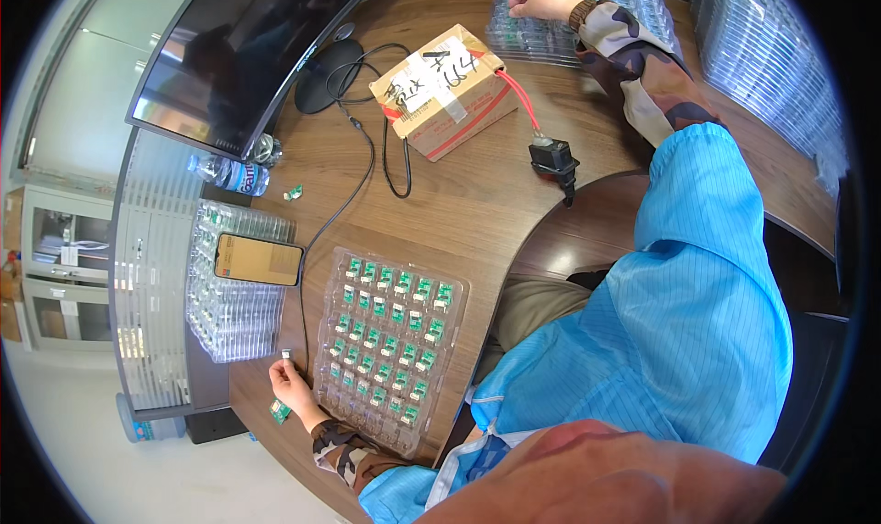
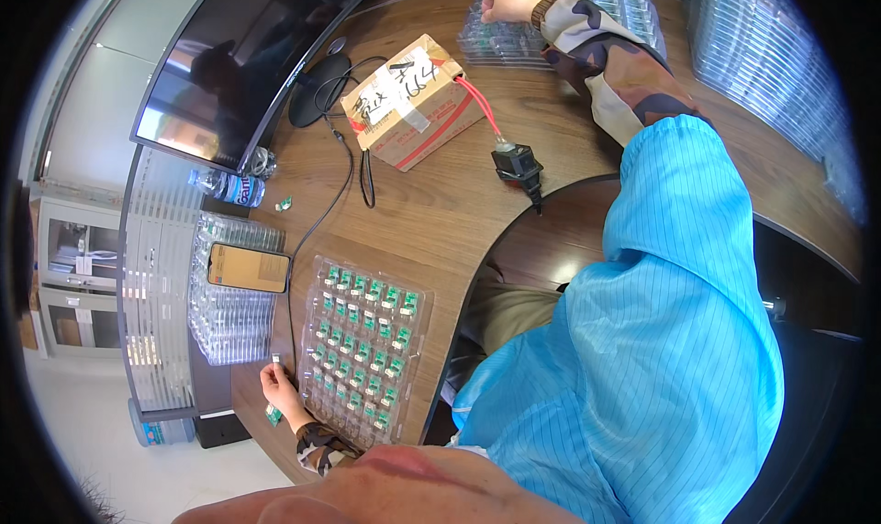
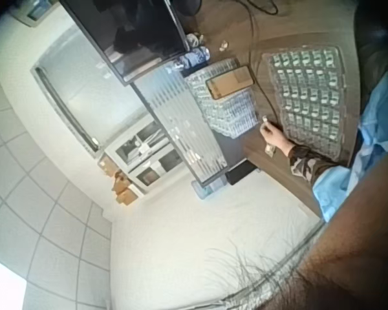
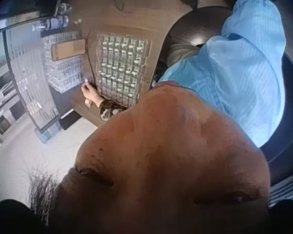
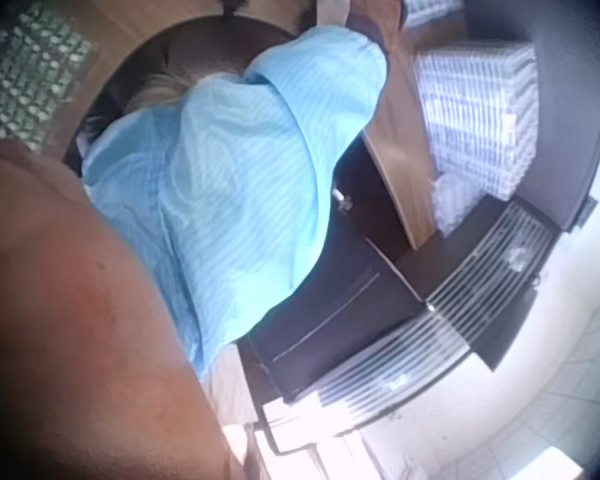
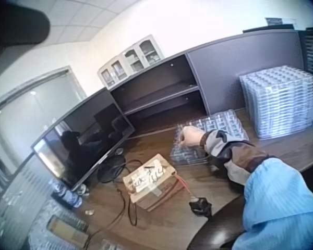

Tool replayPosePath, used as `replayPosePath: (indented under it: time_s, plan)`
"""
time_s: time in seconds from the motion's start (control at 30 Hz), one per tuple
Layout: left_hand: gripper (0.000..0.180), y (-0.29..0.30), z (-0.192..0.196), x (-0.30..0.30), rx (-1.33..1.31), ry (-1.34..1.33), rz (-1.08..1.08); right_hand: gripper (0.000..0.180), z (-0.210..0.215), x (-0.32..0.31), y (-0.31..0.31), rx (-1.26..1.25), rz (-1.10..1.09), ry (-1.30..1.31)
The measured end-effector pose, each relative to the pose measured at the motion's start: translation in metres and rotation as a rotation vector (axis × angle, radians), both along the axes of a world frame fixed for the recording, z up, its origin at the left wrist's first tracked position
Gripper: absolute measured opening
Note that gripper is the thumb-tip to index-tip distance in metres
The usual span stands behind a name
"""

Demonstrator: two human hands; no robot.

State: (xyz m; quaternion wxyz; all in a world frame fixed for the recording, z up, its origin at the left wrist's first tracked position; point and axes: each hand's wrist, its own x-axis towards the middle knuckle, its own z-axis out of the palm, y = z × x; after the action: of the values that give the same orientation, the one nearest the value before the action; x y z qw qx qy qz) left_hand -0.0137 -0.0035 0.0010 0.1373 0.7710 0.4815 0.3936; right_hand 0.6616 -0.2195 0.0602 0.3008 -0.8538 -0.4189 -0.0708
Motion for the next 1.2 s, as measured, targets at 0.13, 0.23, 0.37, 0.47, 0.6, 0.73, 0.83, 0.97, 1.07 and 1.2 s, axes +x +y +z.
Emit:
replayPosePath:
  time_s: [0.13, 0.23, 0.37, 0.47, 0.6, 0.73, 0.83, 0.97, 1.07, 1.2]
  plan:
    - [0.014, -0.005, 0.004, 0.005, -0.065, -0.03, 0.026, 0.021, 0.0, -0.005, -0.001, 0.005, 0.005, 0.033]
    - [0.014, -0.006, 0.004, 0.005, -0.045, -0.019, 0.029, 0.019, 0.0, -0.006, -0.002, 0.04, 0.014, -0.009]
    - [0.014, -0.005, 0.002, 0.006, -0.061, -0.039, 0.012, 0.019, 0.002, -0.01, -0.007, 0.1, 0.004, -0.078]
    - [0.014, -0.005, 0.003, 0.01, -0.063, -0.032, 0.001, 0.02, 0.004, -0.012, -0.013, 0.137, 0.032, -0.165]
    - [0.013, -0.013, 0.008, 0.009, -0.072, -0.001, 0.056, 0.02, 0.012, -0.022, -0.011, 0.137, 0.065, -0.135]
    - [0.012, -0.015, 0.005, 0.002, 0.004, -0.015, -0.015, 0.018, 0.029, -0.044, -0.004, 0.321, 0.097, -0.082]
    - [0.01, -0.009, 0.008, 0.019, -0.005, 0.005, -0.004, 0.015, 0.057, -0.087, -0.014, 0.749, 0.259, -0.04]
    - [0.012, -0.001, 0.002, 0.025, 0.05, 0.012, 0.057, 0.024, 0.071, -0.158, -0.02, 0.737, 0.549, -0.08]
    - [0.013, -0.001, 0.002, 0.021, 0.006, 0.014, 0.123, 0.019, 0.069, -0.231, -0.012, 0.768, 0.852, -0.399]
    - [0.013, -0.009, 0.001, 0.005, 0.007, -0.029, 0.172, 0.021, 0.036, -0.299, 0.04, 0.745, 1.223, -0.666]
